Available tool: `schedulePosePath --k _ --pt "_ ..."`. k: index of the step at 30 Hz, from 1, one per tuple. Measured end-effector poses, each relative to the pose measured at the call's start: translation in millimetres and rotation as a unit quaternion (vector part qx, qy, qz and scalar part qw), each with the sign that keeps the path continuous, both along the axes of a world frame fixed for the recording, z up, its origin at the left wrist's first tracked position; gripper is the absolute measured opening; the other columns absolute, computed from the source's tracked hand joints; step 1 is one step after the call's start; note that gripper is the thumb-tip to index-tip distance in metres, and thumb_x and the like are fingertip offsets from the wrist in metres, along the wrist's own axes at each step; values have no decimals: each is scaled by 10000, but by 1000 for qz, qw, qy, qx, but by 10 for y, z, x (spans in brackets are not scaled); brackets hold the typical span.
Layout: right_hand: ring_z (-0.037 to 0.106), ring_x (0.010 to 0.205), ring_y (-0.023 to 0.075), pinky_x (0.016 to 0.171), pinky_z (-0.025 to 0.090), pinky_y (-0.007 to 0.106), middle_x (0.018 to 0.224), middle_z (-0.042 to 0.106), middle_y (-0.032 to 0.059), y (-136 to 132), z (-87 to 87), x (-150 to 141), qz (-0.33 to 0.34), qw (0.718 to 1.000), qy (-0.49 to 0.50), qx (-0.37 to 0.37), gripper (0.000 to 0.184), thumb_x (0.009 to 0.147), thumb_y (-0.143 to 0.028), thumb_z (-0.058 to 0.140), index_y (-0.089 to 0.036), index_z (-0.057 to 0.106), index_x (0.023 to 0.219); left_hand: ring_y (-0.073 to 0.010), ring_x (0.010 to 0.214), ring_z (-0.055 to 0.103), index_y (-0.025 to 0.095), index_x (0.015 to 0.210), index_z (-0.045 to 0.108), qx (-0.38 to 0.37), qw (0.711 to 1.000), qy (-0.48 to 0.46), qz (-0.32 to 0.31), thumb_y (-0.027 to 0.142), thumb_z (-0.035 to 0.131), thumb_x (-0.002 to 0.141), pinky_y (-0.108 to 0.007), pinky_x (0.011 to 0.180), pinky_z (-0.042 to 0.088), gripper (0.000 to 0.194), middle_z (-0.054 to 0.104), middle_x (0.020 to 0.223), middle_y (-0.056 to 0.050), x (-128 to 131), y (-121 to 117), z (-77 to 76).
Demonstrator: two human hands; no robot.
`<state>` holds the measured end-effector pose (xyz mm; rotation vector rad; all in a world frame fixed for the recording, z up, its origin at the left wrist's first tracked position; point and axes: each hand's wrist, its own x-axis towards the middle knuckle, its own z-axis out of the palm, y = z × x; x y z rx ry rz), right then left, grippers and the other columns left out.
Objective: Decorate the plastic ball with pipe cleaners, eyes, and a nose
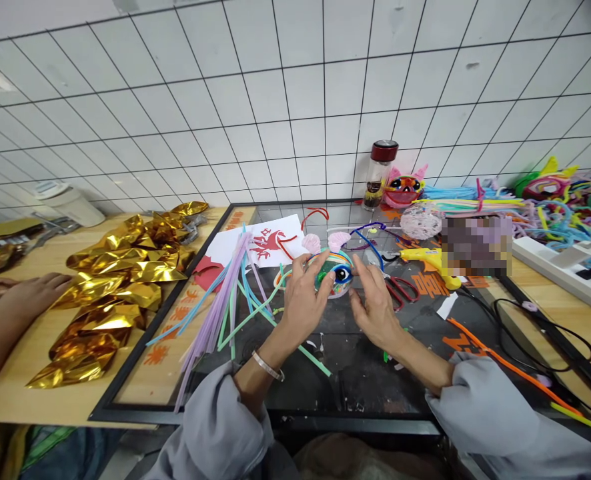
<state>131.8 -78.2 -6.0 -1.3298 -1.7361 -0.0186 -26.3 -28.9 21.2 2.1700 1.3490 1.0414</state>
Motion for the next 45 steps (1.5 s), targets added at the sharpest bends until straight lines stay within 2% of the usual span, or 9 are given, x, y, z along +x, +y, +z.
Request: schedulePosePath --k 4,10,17,20,24,33,36,42,45 --pt "562 1006 270 894 526 476 1062 534 106 4 7 16 18 1000 -4 -1 641 889 -86 434 -217 414 1516 -285 1289 525 276 1432 558 4 1000 2 1 378 497 981 -460 1075 450 466 510 1327 -132 4 3 -2" --pt "579 1129 272 988 499 503 1186 605 113 -26 28 27 21 998 55 -7 665 899 -103 437 -254 352 1541 -272 1251 549 272 1422 567 -4 1000 -3 2 368 503 974 -442 1072 453 462 515 1313 -122 3 2 18" --pt "582 1006 244 894 530 465 1065 577 108 3 -16 32 31 999 36 7 568 927 -68 391 -234 516 1455 -263 1248 552 272 1407 580 11 1000 -11 -1 362 502 971 -432 1065 459 452 532 1290 -115 2 17 -2" --pt "616 968 224 859 537 413 1033 621 96 44 2 56 32 997 73 7 427 977 -143 433 -230 627 1347 -266 1253 549 270 1416 572 7 1000 -4 -2 371 495 974 -433 1066 457 460 524 1304 -119 0 18 1" --pt "658 869 210 789 545 375 921 680 64 129 34 93 26 988 149 10 278 967 -237 537 -249 754 1141 -274 1253 550 250 1407 582 2 1000 -1 1 363 500 968 -435 1062 458 460 520 1304 -128 2 10 14" --pt "657 803 196 747 532 348 837 723 44 270 21 160 62 964 257 -6 142 855 -217 664 -225 795 909 -263 1248 554 269 1403 587 3 1000 -10 1 359 507 966 -420 1059 460 453 526 1294 -113 4 3 11" --pt "624 759 182 733 516 340 811 696 34 313 -7 189 69 947 310 -46 140 801 -263 714 -217 790 909 -269 1244 556 262 1407 585 -2 1000 -10 2 357 512 962 -428 1060 457 461 523 1297 -118 3 3 11" --pt "579 686 141 658 495 283 746 643 -13 365 3 202 78 851 498 -150 372 560 -317 886 -231 778 906 -293 1260 544 232 1417 579 -9 1000 -13 -6 363 501 965 -456 1070 446 477 507 1317 -145 -2 15 9" --pt "593 703 147 665 496 283 759 686 4 356 30 190 79 828 526 -175 344 519 -325 906 -221 780 822 -299 1257 548 224 1409 587 -13 1000 -14 -4 355 501 962 -461 1073 442 474 507 1317 -152 -1 12 20"
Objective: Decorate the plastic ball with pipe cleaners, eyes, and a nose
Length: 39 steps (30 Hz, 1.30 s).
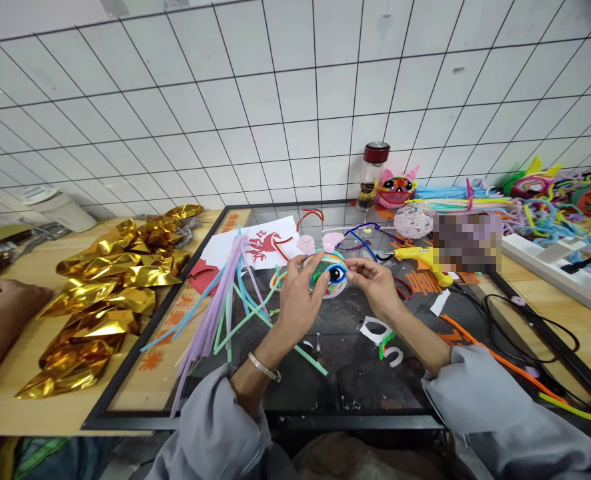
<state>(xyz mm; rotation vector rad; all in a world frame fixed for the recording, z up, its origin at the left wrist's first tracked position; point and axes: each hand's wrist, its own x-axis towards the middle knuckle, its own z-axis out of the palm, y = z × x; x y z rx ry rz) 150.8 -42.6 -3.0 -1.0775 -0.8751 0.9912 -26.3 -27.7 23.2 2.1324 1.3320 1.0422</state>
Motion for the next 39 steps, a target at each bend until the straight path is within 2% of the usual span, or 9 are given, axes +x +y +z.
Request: schedulePosePath --k 9,14,18,25,32,39 --pt "631 728 159 714 512 310 780 744 21 -16 7 -33 -8 999 37 -9 325 480 -346 922 -215 785 744 -296 1273 541 245 1400 593 -3 1000 -1 -3 349 522 954 -457 1074 447 464 508 1318 -139 9 -11 18" --pt "579 696 132 679 503 284 726 675 -17 -13 4 -26 -22 998 45 -30 428 432 -276 938 -222 773 823 -309 1285 535 252 1405 588 -7 1000 0 -3 352 516 958 -476 1073 443 463 513 1330 -142 12 -23 44" --pt "580 724 142 703 517 306 784 659 -18 -15 -30 8 -37 997 35 -50 499 448 -281 931 -231 759 914 -284 1277 544 243 1393 588 -6 1000 -21 -6 349 521 952 -453 1087 436 458 512 1335 -132 11 -19 25" --pt "664 821 206 769 549 370 914 744 50 -53 -67 53 22 994 34 -100 551 516 -441 927 -213 755 987 -263 1274 547 222 1426 510 1 999 -48 -15 344 531 941 -438 1085 442 501 537 1325 -129 12 -16 11" --pt "699 851 222 794 544 369 966 790 60 -80 -39 48 53 993 43 -100 506 545 -476 923 -231 781 965 -266 1261 550 182 1360 539 12 999 -46 -17 328 534 940 -438 1086 438 445 545 1311 -147 12 -14 14" --pt "681 849 217 805 538 369 963 782 61 -93 -31 16 49 995 40 -83 519 539 -499 916 -225 783 959 -264 1256 548 200 1337 547 21 998 -48 -19 337 534 941 -435 1075 441 418 554 1294 -133 15 -13 5"
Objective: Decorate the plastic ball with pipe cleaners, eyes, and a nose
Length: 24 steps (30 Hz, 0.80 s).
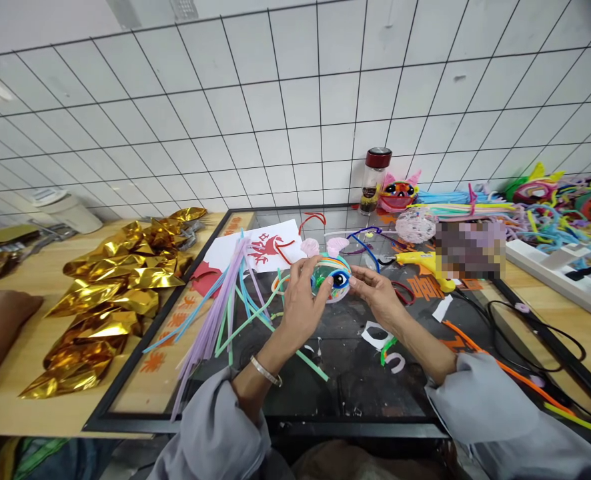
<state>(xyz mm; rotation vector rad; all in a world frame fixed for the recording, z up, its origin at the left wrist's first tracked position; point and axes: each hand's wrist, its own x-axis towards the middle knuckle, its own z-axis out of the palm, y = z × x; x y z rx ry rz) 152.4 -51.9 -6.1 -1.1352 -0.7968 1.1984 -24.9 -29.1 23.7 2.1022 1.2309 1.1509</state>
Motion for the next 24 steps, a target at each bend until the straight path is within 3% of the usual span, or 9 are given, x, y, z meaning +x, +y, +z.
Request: schedulePosePath --k 5,9,12,15,21,24 --pt "632 772 177 733 533 342 941 726 38 12 -38 -23 -63 997 -34 6 518 515 -449 909 -217 753 951 -259 1229 563 205 1344 551 -5 1000 7 2 328 531 942 -430 1057 454 421 548 1298 -129 2 -10 16" --pt "584 727 166 687 506 317 819 650 15 28 -59 -40 -134 977 -144 87 363 587 -405 855 -216 729 870 -250 1212 574 222 1310 590 -9 1000 12 3 319 529 947 -414 1055 459 381 559 1263 -116 -4 -4 25" --pt "582 728 177 683 487 316 764 630 20 7 -36 -61 -147 940 -255 171 152 749 -371 748 -223 728 774 -252 1204 580 210 1311 596 -11 1000 15 7 313 538 943 -413 1052 462 386 560 1261 -122 -10 7 22" --pt "600 747 191 708 495 334 773 645 29 -51 -14 -84 -148 899 -344 226 127 864 -307 655 -232 737 803 -248 1209 580 209 1317 592 -8 1000 14 11 316 536 945 -408 1053 462 391 559 1264 -121 -14 15 17" --pt "586 843 229 763 492 382 896 636 90 -182 -95 -116 -120 784 -521 315 347 944 -119 457 -201 701 1177 -259 1236 565 190 1321 584 -22 999 13 19 344 512 960 -431 1065 452 399 557 1279 -135 -18 31 9" --pt "567 870 232 765 493 385 946 614 100 -200 -135 -115 -119 764 -545 325 451 927 -58 407 -212 646 1276 -256 1240 562 202 1316 585 -23 999 12 19 343 513 960 -433 1067 450 390 559 1282 -128 -23 35 9"
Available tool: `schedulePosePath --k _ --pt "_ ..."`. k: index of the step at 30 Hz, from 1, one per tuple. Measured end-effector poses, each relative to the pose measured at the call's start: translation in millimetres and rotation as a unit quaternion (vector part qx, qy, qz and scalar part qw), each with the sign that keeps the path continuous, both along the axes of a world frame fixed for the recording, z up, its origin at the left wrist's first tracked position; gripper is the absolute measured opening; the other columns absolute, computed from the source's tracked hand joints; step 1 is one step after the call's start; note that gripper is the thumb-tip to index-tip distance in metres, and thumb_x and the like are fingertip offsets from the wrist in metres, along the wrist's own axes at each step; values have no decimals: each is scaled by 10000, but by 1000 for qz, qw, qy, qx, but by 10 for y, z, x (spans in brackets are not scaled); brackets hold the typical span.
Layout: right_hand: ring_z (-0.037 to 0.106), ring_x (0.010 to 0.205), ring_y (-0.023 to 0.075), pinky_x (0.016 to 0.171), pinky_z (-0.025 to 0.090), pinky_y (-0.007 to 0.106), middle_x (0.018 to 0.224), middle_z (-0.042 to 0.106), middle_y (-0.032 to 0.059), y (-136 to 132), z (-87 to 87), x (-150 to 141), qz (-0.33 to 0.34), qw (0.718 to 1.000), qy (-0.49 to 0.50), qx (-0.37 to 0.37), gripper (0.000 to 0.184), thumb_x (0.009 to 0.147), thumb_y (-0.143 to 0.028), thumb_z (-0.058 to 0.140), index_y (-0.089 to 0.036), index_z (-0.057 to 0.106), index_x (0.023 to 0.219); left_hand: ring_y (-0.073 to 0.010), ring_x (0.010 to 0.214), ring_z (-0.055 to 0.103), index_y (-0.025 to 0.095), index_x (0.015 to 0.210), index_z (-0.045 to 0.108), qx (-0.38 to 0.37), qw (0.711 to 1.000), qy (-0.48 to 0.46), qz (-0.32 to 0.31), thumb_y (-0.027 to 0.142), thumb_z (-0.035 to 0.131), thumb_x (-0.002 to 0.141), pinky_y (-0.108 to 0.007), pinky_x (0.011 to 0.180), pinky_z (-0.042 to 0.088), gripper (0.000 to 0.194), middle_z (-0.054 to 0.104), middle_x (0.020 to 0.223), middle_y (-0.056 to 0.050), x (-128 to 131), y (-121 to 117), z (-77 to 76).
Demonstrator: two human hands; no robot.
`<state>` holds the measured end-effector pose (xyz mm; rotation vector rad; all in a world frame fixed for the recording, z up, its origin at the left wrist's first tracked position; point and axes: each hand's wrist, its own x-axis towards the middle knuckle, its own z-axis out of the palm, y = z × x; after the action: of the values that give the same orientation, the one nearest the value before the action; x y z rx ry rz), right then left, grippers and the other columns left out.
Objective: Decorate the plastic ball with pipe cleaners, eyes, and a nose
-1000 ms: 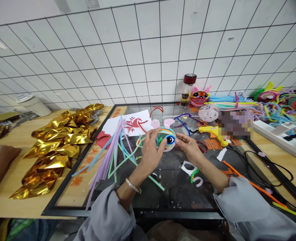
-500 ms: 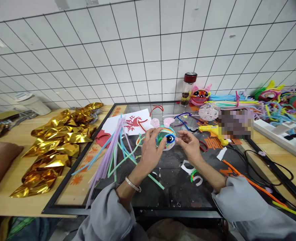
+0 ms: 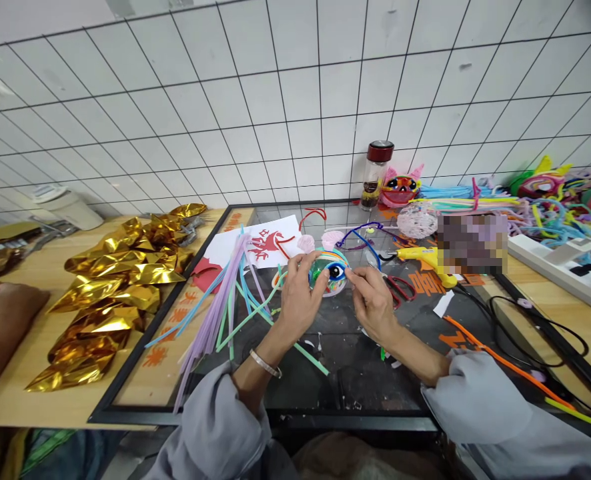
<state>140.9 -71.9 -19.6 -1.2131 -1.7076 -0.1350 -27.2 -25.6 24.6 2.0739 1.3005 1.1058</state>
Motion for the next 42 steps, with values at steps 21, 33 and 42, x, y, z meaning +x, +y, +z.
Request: schedulePosePath --k 21,33,42 --pt "625 797 196 750 505 354 838 675 37 117 73 -11 20 954 283 -93 142 864 -349 696 -251 798 873 -246 1222 574 231 1311 588 18 1000 5 2 356 522 960 -410 1047 462 378 563 1261 -109 0 -9 -27" --pt "623 832 216 768 503 364 832 663 42 154 165 -14 -18 971 232 -52 107 849 -326 700 -244 764 827 -260 1222 576 225 1324 588 9 1000 11 0 355 530 955 -426 1044 470 396 560 1269 -118 -3 -3 -3" --pt "671 804 222 764 521 376 831 722 68 76 272 -48 9 992 121 -25 189 926 -204 551 -227 734 881 -252 1225 576 232 1314 593 9 1000 6 0 335 545 949 -416 1043 473 383 559 1276 -112 2 -14 -11"
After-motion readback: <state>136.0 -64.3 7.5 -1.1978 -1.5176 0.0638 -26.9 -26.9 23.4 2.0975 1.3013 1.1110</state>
